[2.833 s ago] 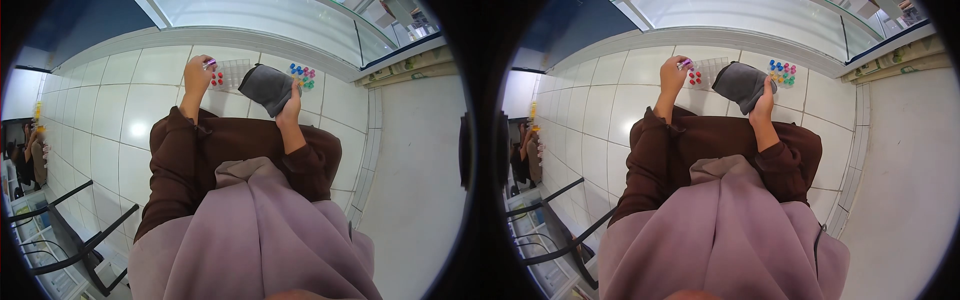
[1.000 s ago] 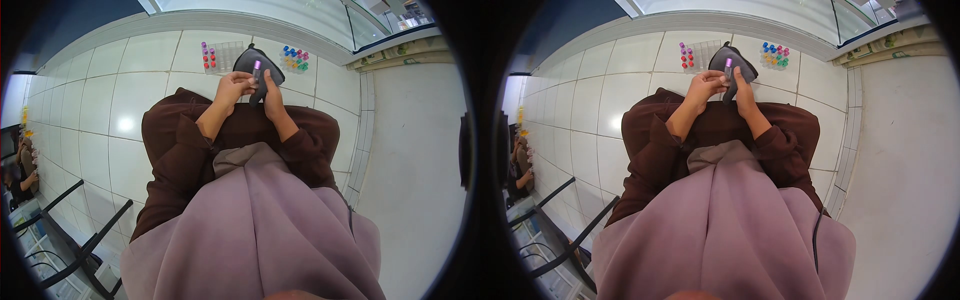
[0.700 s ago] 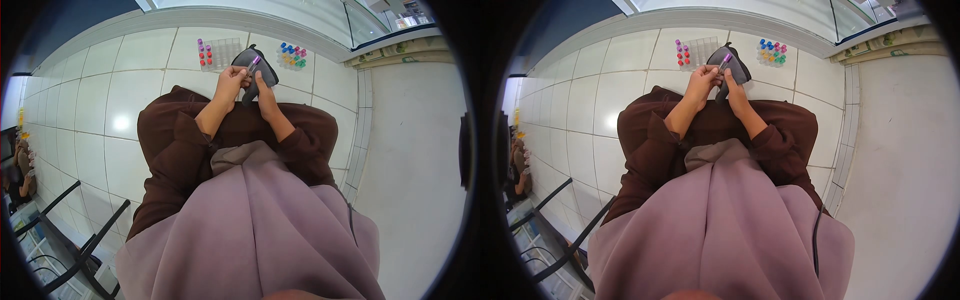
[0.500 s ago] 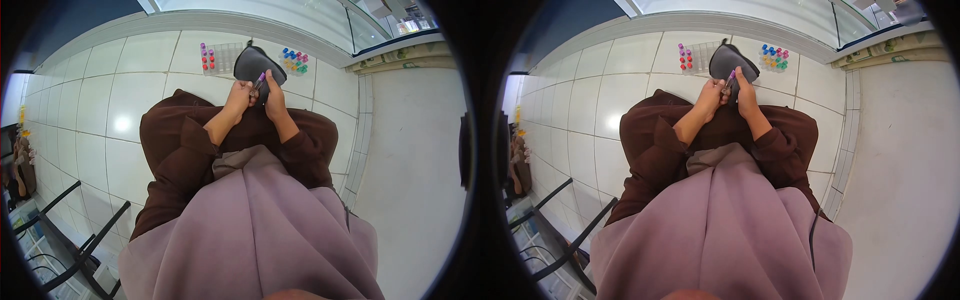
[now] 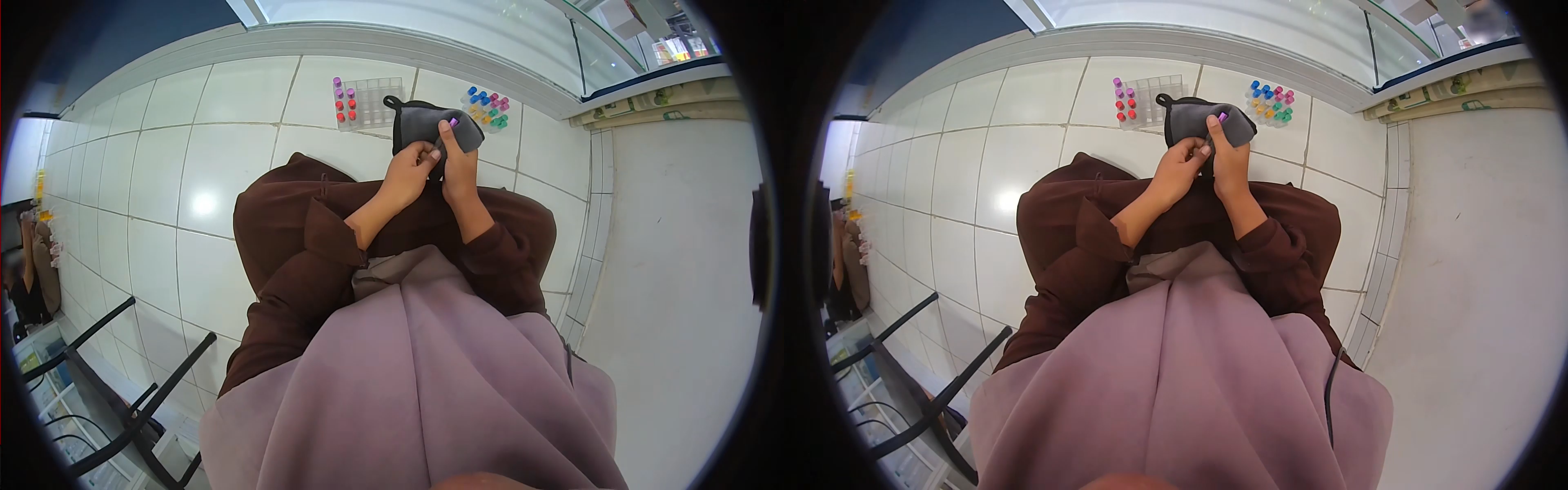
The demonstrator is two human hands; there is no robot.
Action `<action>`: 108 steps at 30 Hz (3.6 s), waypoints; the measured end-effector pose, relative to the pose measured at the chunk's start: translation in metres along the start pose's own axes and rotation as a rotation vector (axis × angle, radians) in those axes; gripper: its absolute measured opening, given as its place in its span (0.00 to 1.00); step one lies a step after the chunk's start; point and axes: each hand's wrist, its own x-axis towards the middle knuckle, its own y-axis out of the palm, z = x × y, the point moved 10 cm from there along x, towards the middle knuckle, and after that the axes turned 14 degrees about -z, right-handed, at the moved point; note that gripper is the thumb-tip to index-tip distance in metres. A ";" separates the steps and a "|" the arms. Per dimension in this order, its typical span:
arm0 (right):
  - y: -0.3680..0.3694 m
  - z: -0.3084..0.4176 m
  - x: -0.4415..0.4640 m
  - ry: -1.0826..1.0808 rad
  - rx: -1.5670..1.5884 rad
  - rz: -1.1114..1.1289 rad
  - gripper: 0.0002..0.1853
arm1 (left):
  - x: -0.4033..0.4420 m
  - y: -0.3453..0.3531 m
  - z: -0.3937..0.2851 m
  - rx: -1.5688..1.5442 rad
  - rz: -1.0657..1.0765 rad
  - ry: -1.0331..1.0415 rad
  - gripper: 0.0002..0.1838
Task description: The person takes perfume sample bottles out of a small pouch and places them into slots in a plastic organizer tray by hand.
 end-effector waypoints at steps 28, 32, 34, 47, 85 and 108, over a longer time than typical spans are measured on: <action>0.004 -0.014 0.000 -0.208 -0.385 0.094 0.17 | 0.002 -0.054 -0.086 0.197 -0.357 0.347 0.10; -0.009 -0.022 0.004 -0.038 -0.376 0.017 0.29 | -0.007 -0.045 -0.086 0.286 -0.302 0.475 0.12; -0.022 -0.026 0.009 0.015 -0.360 -0.099 0.31 | -0.013 -0.041 -0.092 0.251 -0.279 0.502 0.12; -0.037 -0.046 0.012 0.288 -0.073 -0.186 0.29 | -0.016 -0.015 -0.074 0.239 -0.082 0.494 0.09; -0.022 -0.068 0.019 0.422 0.030 -0.103 0.25 | 0.003 -0.029 -0.114 0.241 -0.138 0.761 0.07; 0.003 -0.082 0.003 0.269 -0.272 0.154 0.25 | 0.122 -0.136 -0.077 1.162 -0.582 0.703 0.09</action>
